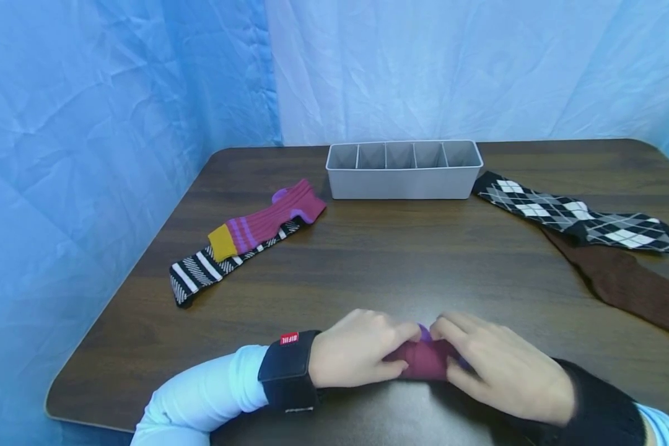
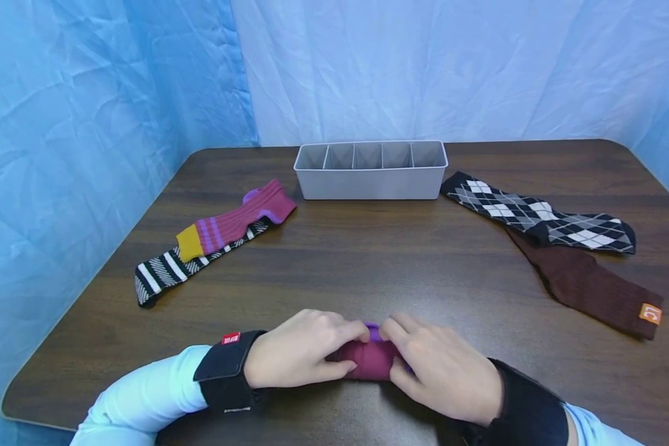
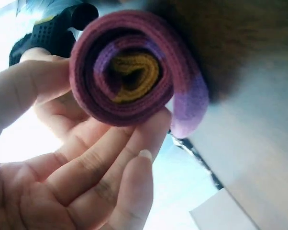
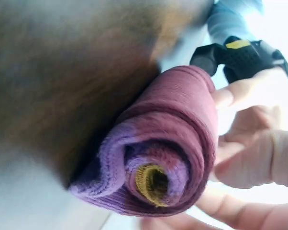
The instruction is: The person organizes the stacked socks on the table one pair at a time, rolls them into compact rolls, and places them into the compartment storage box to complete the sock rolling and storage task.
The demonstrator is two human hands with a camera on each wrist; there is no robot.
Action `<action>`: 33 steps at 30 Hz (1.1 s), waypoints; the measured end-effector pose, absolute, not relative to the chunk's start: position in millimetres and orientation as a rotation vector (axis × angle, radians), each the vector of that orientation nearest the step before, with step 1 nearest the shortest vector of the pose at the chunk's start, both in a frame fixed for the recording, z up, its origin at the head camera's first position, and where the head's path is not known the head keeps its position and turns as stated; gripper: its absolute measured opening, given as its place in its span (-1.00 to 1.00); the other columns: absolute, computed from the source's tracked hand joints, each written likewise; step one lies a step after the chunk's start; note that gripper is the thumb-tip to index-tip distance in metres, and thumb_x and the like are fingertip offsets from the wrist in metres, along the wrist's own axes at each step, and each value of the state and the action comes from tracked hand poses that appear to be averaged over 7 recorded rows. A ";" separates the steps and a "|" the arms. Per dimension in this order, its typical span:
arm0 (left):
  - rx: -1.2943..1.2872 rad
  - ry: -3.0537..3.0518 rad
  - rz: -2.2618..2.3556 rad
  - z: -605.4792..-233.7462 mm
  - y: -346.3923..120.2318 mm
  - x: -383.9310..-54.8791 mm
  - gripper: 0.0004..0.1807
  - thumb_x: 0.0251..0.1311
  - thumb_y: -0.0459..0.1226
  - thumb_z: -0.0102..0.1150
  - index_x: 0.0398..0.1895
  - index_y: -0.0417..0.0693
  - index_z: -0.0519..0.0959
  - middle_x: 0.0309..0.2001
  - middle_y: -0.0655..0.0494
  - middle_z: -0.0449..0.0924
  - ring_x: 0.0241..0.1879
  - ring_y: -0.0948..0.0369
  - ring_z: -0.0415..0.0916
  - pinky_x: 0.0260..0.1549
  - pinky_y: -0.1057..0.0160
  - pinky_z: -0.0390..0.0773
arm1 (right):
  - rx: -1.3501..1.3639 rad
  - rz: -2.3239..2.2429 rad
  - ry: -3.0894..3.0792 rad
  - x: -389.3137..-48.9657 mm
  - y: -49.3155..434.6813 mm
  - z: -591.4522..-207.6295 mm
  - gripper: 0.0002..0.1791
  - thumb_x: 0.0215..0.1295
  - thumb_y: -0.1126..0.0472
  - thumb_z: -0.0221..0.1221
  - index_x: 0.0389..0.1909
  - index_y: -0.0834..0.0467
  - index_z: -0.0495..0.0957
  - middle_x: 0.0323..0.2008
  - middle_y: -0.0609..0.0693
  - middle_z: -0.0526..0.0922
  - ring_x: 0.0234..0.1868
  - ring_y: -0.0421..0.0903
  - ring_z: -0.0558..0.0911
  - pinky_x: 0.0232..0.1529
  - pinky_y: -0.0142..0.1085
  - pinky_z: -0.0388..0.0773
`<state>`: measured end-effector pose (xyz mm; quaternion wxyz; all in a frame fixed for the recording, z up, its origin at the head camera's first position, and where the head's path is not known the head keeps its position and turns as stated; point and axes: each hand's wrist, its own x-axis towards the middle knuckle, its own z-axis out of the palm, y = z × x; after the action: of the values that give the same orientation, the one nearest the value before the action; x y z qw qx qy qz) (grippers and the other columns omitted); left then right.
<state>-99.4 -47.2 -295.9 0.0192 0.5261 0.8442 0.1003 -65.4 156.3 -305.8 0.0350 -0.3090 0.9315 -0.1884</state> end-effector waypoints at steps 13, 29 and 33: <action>1.553 2.628 0.322 -291.7 -44.4 -118.7 -0.80 0.03 -0.15 0.06 -0.25 0.05 0.50 -0.31 0.27 0.46 -0.36 0.42 0.36 -0.41 0.53 0.36 | -1.221 -0.470 2.960 -73.6 156.8 -303.9 -0.60 -0.28 0.13 0.31 -0.31 -0.03 0.42 -0.33 -0.22 0.41 -0.37 -0.37 0.44 -0.41 -0.47 0.47; 1.971 2.839 -0.250 -301.5 -35.5 -88.0 -0.78 0.10 -0.23 0.01 -0.15 0.04 0.45 -0.23 0.25 0.44 -0.27 0.38 0.34 -0.32 0.57 0.40 | -1.142 -0.637 2.546 -116.2 161.1 -294.0 -0.82 -0.02 0.12 0.17 -0.33 0.01 0.51 -0.42 -0.27 0.53 -0.43 -0.44 0.45 -0.39 -0.48 0.45; 2.047 2.889 -0.643 -308.6 -22.6 -84.5 -0.87 0.10 -0.24 -0.05 -0.30 0.09 0.48 -0.38 0.30 0.45 -0.40 0.40 0.35 -0.50 0.53 0.38 | -1.166 -0.761 2.419 -123.7 165.4 -302.2 -0.86 0.03 0.15 0.14 -0.34 0.02 0.52 -0.41 -0.26 0.55 -0.39 -0.43 0.47 -0.35 -0.46 0.47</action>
<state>-84.5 -22.6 -308.6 -0.2265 0.5540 0.7820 -0.1739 -123.7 165.4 -302.2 0.1744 -0.4113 0.8534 -0.2685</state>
